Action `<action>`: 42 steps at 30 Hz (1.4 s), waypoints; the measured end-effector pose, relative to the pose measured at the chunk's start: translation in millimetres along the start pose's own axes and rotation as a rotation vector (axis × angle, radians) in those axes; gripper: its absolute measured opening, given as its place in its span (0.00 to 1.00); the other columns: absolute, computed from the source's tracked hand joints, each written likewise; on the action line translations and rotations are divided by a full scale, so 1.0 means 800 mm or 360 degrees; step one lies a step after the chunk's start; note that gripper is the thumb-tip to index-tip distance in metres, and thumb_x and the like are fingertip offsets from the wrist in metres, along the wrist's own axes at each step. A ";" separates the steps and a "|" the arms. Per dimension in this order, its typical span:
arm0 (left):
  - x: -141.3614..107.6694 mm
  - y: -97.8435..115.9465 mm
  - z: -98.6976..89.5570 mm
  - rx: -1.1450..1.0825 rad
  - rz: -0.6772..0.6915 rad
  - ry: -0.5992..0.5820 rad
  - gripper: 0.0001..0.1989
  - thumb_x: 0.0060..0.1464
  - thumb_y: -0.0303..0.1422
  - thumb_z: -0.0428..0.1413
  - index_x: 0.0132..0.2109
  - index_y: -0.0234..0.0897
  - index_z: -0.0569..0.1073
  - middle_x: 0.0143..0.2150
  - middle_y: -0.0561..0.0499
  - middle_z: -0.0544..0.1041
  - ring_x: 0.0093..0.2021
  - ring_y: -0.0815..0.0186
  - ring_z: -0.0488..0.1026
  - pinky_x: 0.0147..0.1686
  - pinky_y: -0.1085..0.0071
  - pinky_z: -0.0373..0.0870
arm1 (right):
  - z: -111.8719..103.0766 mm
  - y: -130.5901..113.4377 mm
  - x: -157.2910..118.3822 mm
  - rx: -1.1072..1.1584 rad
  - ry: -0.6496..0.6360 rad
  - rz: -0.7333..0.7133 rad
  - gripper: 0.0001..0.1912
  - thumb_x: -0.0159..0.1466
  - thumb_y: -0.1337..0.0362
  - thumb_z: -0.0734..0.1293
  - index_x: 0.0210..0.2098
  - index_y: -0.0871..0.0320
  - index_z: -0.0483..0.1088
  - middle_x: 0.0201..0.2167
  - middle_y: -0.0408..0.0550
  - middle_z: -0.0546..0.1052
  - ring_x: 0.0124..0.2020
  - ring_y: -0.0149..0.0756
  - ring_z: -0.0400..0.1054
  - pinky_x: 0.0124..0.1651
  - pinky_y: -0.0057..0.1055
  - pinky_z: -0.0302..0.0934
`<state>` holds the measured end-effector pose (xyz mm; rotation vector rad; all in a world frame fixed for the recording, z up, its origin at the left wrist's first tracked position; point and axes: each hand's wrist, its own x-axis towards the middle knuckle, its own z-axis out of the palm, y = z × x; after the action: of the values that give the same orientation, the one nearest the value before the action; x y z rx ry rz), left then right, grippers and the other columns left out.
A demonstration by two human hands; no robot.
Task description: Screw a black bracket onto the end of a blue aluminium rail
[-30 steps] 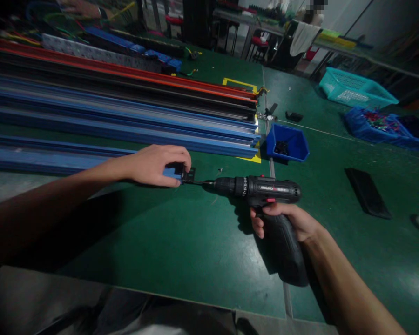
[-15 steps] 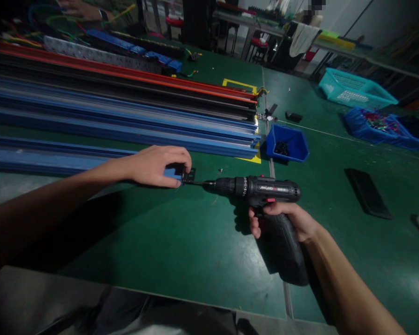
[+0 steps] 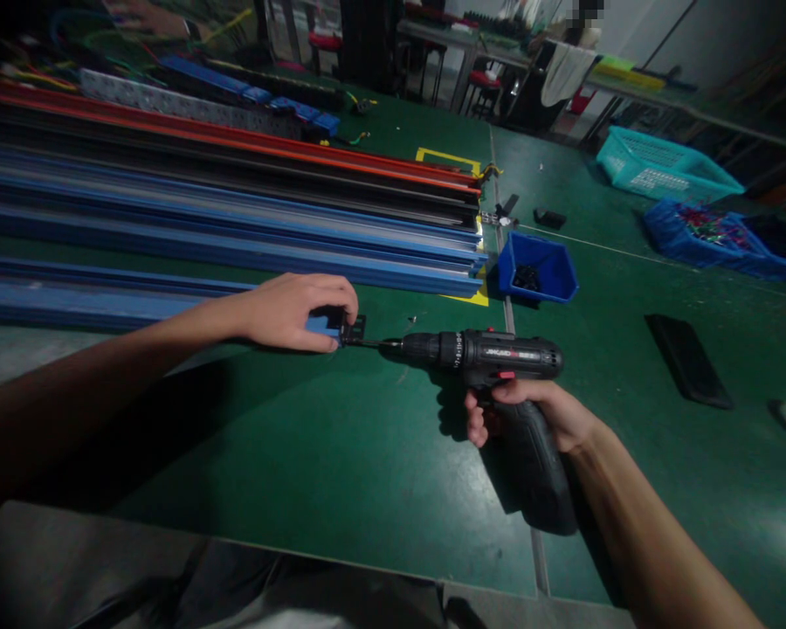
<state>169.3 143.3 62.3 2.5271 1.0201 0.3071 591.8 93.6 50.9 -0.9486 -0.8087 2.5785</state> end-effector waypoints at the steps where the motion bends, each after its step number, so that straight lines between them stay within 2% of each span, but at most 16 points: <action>1: 0.000 0.000 0.000 -0.0001 0.0002 0.0002 0.13 0.58 0.38 0.63 0.49 0.44 0.79 0.56 0.52 0.79 0.54 0.60 0.78 0.51 0.66 0.68 | 0.000 0.000 0.000 -0.0015 -0.0008 -0.0011 0.17 0.66 0.62 0.76 0.48 0.68 0.87 0.40 0.59 0.88 0.42 0.46 0.87 0.51 0.34 0.80; 11: -0.001 0.000 0.000 -0.0011 0.0003 0.0009 0.13 0.58 0.38 0.63 0.50 0.44 0.79 0.56 0.52 0.79 0.54 0.60 0.78 0.50 0.66 0.67 | 0.001 -0.002 0.002 -0.0099 -0.0029 -0.0081 0.15 0.67 0.62 0.76 0.46 0.68 0.87 0.36 0.57 0.87 0.39 0.45 0.86 0.48 0.34 0.79; 24: 0.000 0.000 -0.001 -0.0014 -0.0005 0.0000 0.13 0.58 0.38 0.63 0.50 0.44 0.79 0.57 0.51 0.79 0.54 0.59 0.78 0.51 0.65 0.68 | -0.005 0.000 -0.001 0.0007 -0.0004 0.0000 0.17 0.66 0.62 0.77 0.51 0.67 0.86 0.42 0.59 0.88 0.45 0.46 0.87 0.52 0.35 0.80; 31: 0.000 0.000 0.000 -0.0007 0.0000 0.0000 0.13 0.58 0.39 0.63 0.50 0.44 0.79 0.57 0.50 0.79 0.54 0.59 0.78 0.51 0.66 0.67 | -0.008 0.000 -0.001 -0.0066 -0.0005 -0.0019 0.15 0.67 0.61 0.77 0.47 0.67 0.86 0.38 0.58 0.87 0.40 0.45 0.86 0.49 0.36 0.79; 42: -0.001 0.001 -0.001 -0.0003 -0.0005 -0.0002 0.13 0.58 0.38 0.63 0.50 0.44 0.79 0.57 0.51 0.79 0.54 0.59 0.78 0.51 0.66 0.67 | -0.006 0.000 0.001 -0.0124 -0.0026 -0.0063 0.15 0.68 0.61 0.76 0.47 0.68 0.85 0.35 0.56 0.86 0.38 0.45 0.85 0.46 0.34 0.78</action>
<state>169.2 142.7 62.9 2.5231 1.0231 0.3057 594.5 96.0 47.3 -0.9246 -0.9289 2.5410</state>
